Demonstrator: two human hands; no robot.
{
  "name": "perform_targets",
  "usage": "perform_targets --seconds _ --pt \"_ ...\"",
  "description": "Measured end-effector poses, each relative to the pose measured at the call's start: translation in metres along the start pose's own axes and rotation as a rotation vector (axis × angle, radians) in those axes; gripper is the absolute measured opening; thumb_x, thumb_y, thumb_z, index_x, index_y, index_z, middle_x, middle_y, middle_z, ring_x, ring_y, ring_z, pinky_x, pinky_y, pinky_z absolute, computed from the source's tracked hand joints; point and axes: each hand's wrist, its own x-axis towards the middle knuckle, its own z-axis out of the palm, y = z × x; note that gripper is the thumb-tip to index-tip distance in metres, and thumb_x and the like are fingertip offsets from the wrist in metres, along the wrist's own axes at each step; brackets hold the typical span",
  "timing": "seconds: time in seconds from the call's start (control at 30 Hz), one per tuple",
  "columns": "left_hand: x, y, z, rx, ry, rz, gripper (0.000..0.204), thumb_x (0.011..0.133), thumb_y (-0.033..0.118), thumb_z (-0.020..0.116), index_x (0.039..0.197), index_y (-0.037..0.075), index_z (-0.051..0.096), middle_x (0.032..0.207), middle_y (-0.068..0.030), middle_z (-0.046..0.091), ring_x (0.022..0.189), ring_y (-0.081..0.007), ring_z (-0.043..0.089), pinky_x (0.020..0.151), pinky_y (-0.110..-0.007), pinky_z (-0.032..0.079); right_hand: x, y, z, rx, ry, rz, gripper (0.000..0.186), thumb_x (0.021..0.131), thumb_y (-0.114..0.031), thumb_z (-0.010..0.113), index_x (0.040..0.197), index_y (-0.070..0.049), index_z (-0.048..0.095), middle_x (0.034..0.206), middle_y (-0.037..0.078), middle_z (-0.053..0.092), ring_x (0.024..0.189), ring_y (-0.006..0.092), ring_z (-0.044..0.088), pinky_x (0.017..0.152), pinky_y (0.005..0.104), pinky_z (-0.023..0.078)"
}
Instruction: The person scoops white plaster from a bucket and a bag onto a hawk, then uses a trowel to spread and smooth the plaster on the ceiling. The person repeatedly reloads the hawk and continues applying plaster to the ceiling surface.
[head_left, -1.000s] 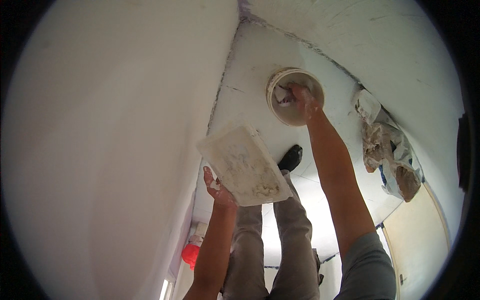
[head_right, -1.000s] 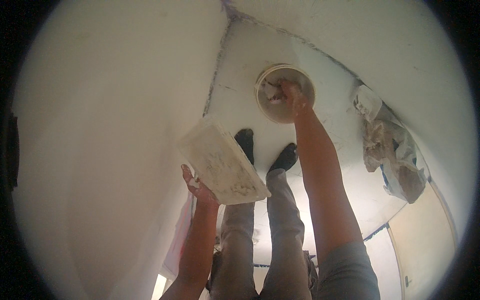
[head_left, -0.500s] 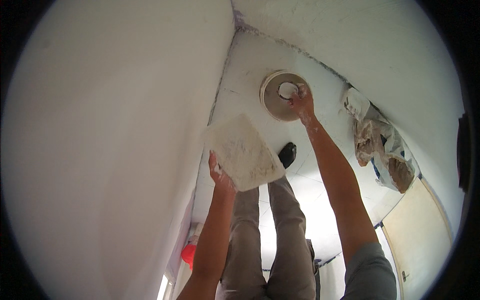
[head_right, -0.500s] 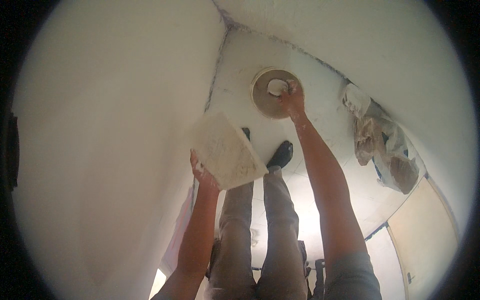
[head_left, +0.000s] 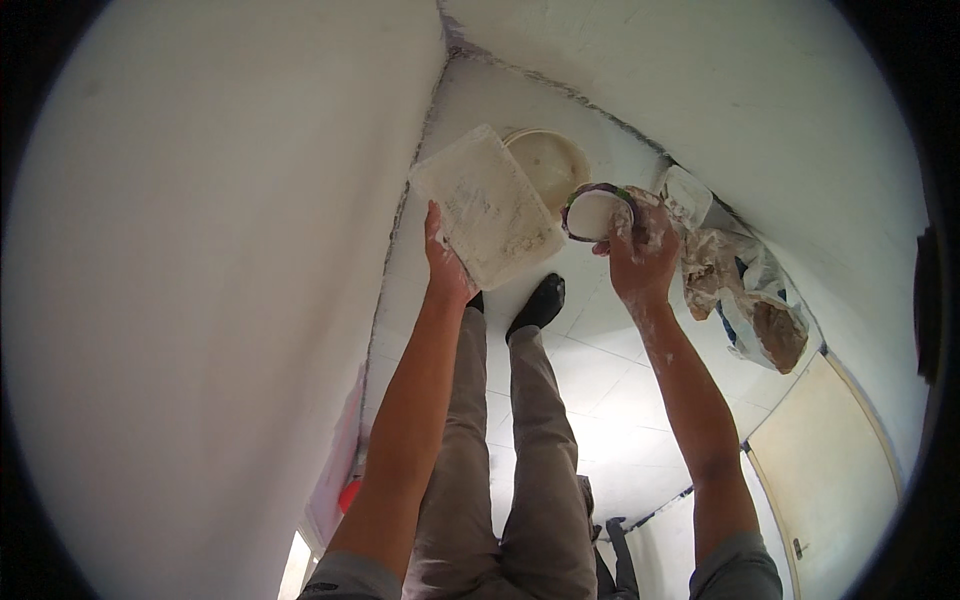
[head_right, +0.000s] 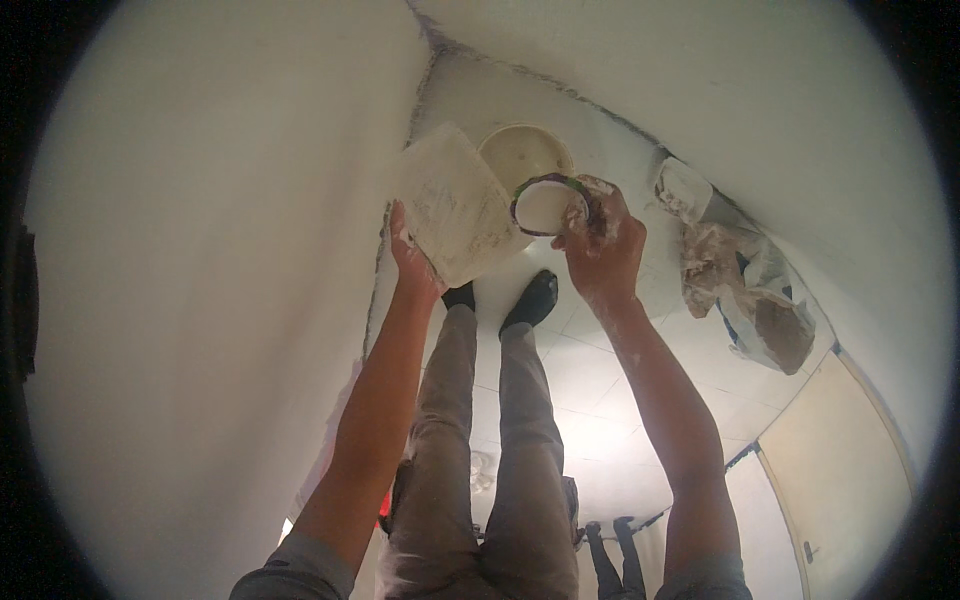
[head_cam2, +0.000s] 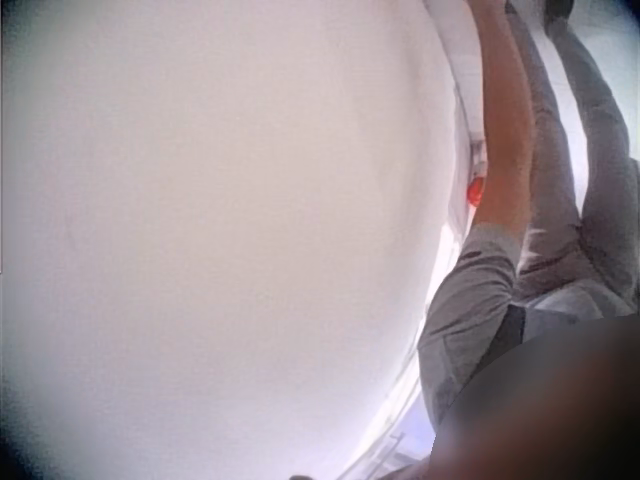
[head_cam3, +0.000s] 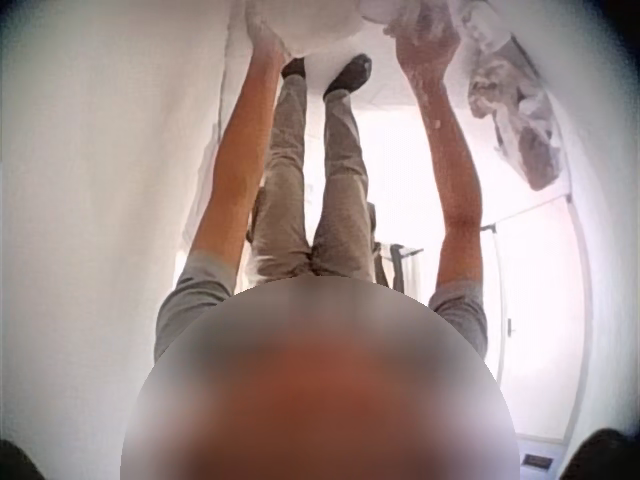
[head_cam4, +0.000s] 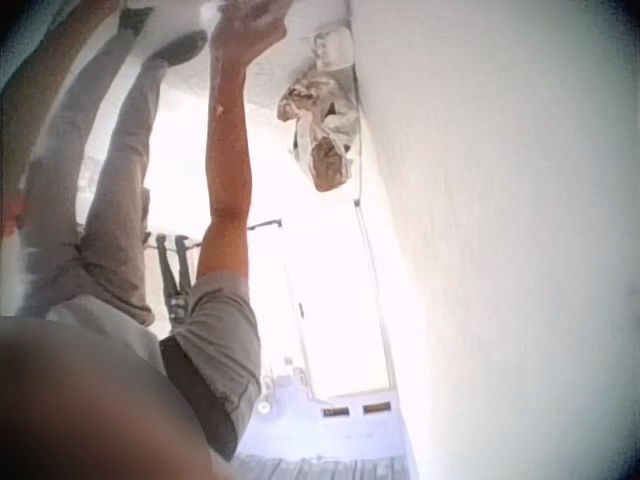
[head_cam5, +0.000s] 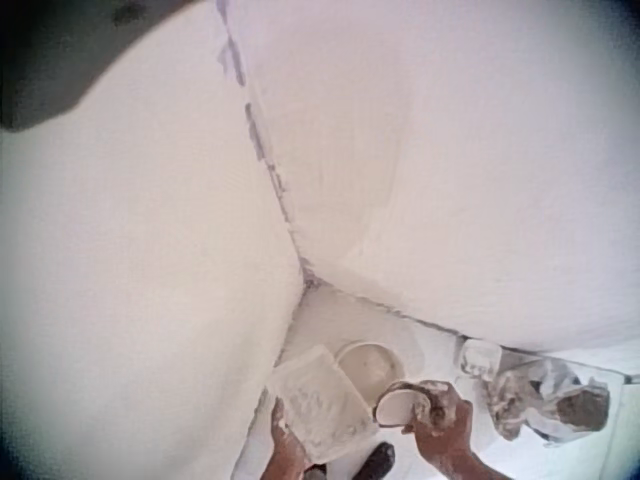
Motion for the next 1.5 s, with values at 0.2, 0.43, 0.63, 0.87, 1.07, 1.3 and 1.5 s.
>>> perform_targets --seconds 0.2,0.43,0.63,0.87,1.07,1.3,1.5 --pt "0.012 -0.020 0.030 -0.050 -0.008 0.004 0.071 0.093 0.060 0.038 0.144 0.010 0.036 0.138 -0.0148 0.048 0.123 -0.0313 0.050 0.101 -0.047 0.044 -0.010 -0.026 -0.003 0.013 -0.075 -0.183 0.027 0.089 -0.002 0.059 0.113 0.009 0.054 0.096 0.019 0.065 0.070 0.0189 0.067 0.056 0.0269 0.059" --pt "0.005 -0.022 0.066 -0.070 -0.028 0.008 0.070 0.094 0.060 0.039 0.142 0.010 0.039 0.136 -0.0145 0.049 0.121 -0.0299 0.051 0.100 -0.044 0.044 -0.009 -0.018 0.006 -0.138 -0.086 -0.427 0.027 0.088 -0.002 0.061 0.112 0.009 0.054 0.099 0.022 0.066 0.072 0.0212 0.069 0.055 0.0297 0.060" --pt "0.007 -0.021 0.071 -0.124 -0.077 0.028 0.069 0.094 0.061 0.039 0.141 0.011 0.039 0.135 -0.0131 0.050 0.119 -0.0294 0.053 0.099 -0.045 0.046 -0.012 -0.013 0.009 -0.246 -0.097 -0.588 0.026 0.089 -0.005 0.062 0.112 0.005 0.055 0.095 0.022 0.067 0.069 0.0221 0.070 0.053 0.0306 0.059" --pt "0.015 -0.021 0.074 -0.128 -0.113 0.135 0.065 0.096 0.058 0.036 0.140 0.009 0.039 0.133 -0.0132 0.051 0.118 -0.0279 0.054 0.098 -0.043 0.046 -0.024 -0.022 0.011 -0.356 -0.071 -0.711 0.030 0.084 -0.013 0.070 0.107 0.003 0.057 0.084 0.019 0.068 0.068 0.0275 0.071 0.057 0.0326 0.055" --pt "0.011 -0.020 0.075 -0.157 -0.134 0.085 0.065 0.097 0.057 0.036 0.141 0.009 0.037 0.133 -0.0134 0.051 0.118 -0.0278 0.054 0.097 -0.042 0.048 -0.022 -0.025 0.008 -0.388 -0.064 -0.734 0.031 0.084 -0.014 0.070 0.109 0.001 0.056 0.079 0.019 0.067 0.067 0.0282 0.070 0.056 0.0325 0.055" --pt "0.008 -0.023 0.073 -0.207 -0.156 0.015 0.070 0.095 0.060 0.038 0.143 0.010 0.036 0.135 -0.0138 0.049 0.119 -0.0298 0.054 0.098 -0.045 0.047 -0.021 -0.014 0.012 -0.185 -0.052 -0.593 0.026 0.091 -0.010 0.062 0.111 0.003 0.053 0.083 0.016 0.066 0.063 0.0201 0.067 0.049 0.0290 0.053" --pt "0.017 -0.026 0.045 -0.169 -0.104 0.010 0.072 0.093 0.062 0.038 0.143 0.010 0.037 0.136 -0.0135 0.048 0.123 -0.0304 0.050 0.102 -0.046 0.042 -0.008 -0.048 0.024 0.334 0.119 0.103 0.018 0.095 -0.004 0.052 0.111 0.003 0.050 0.091 0.014 0.063 0.063 0.0166 0.061 0.048 0.0282 0.050"
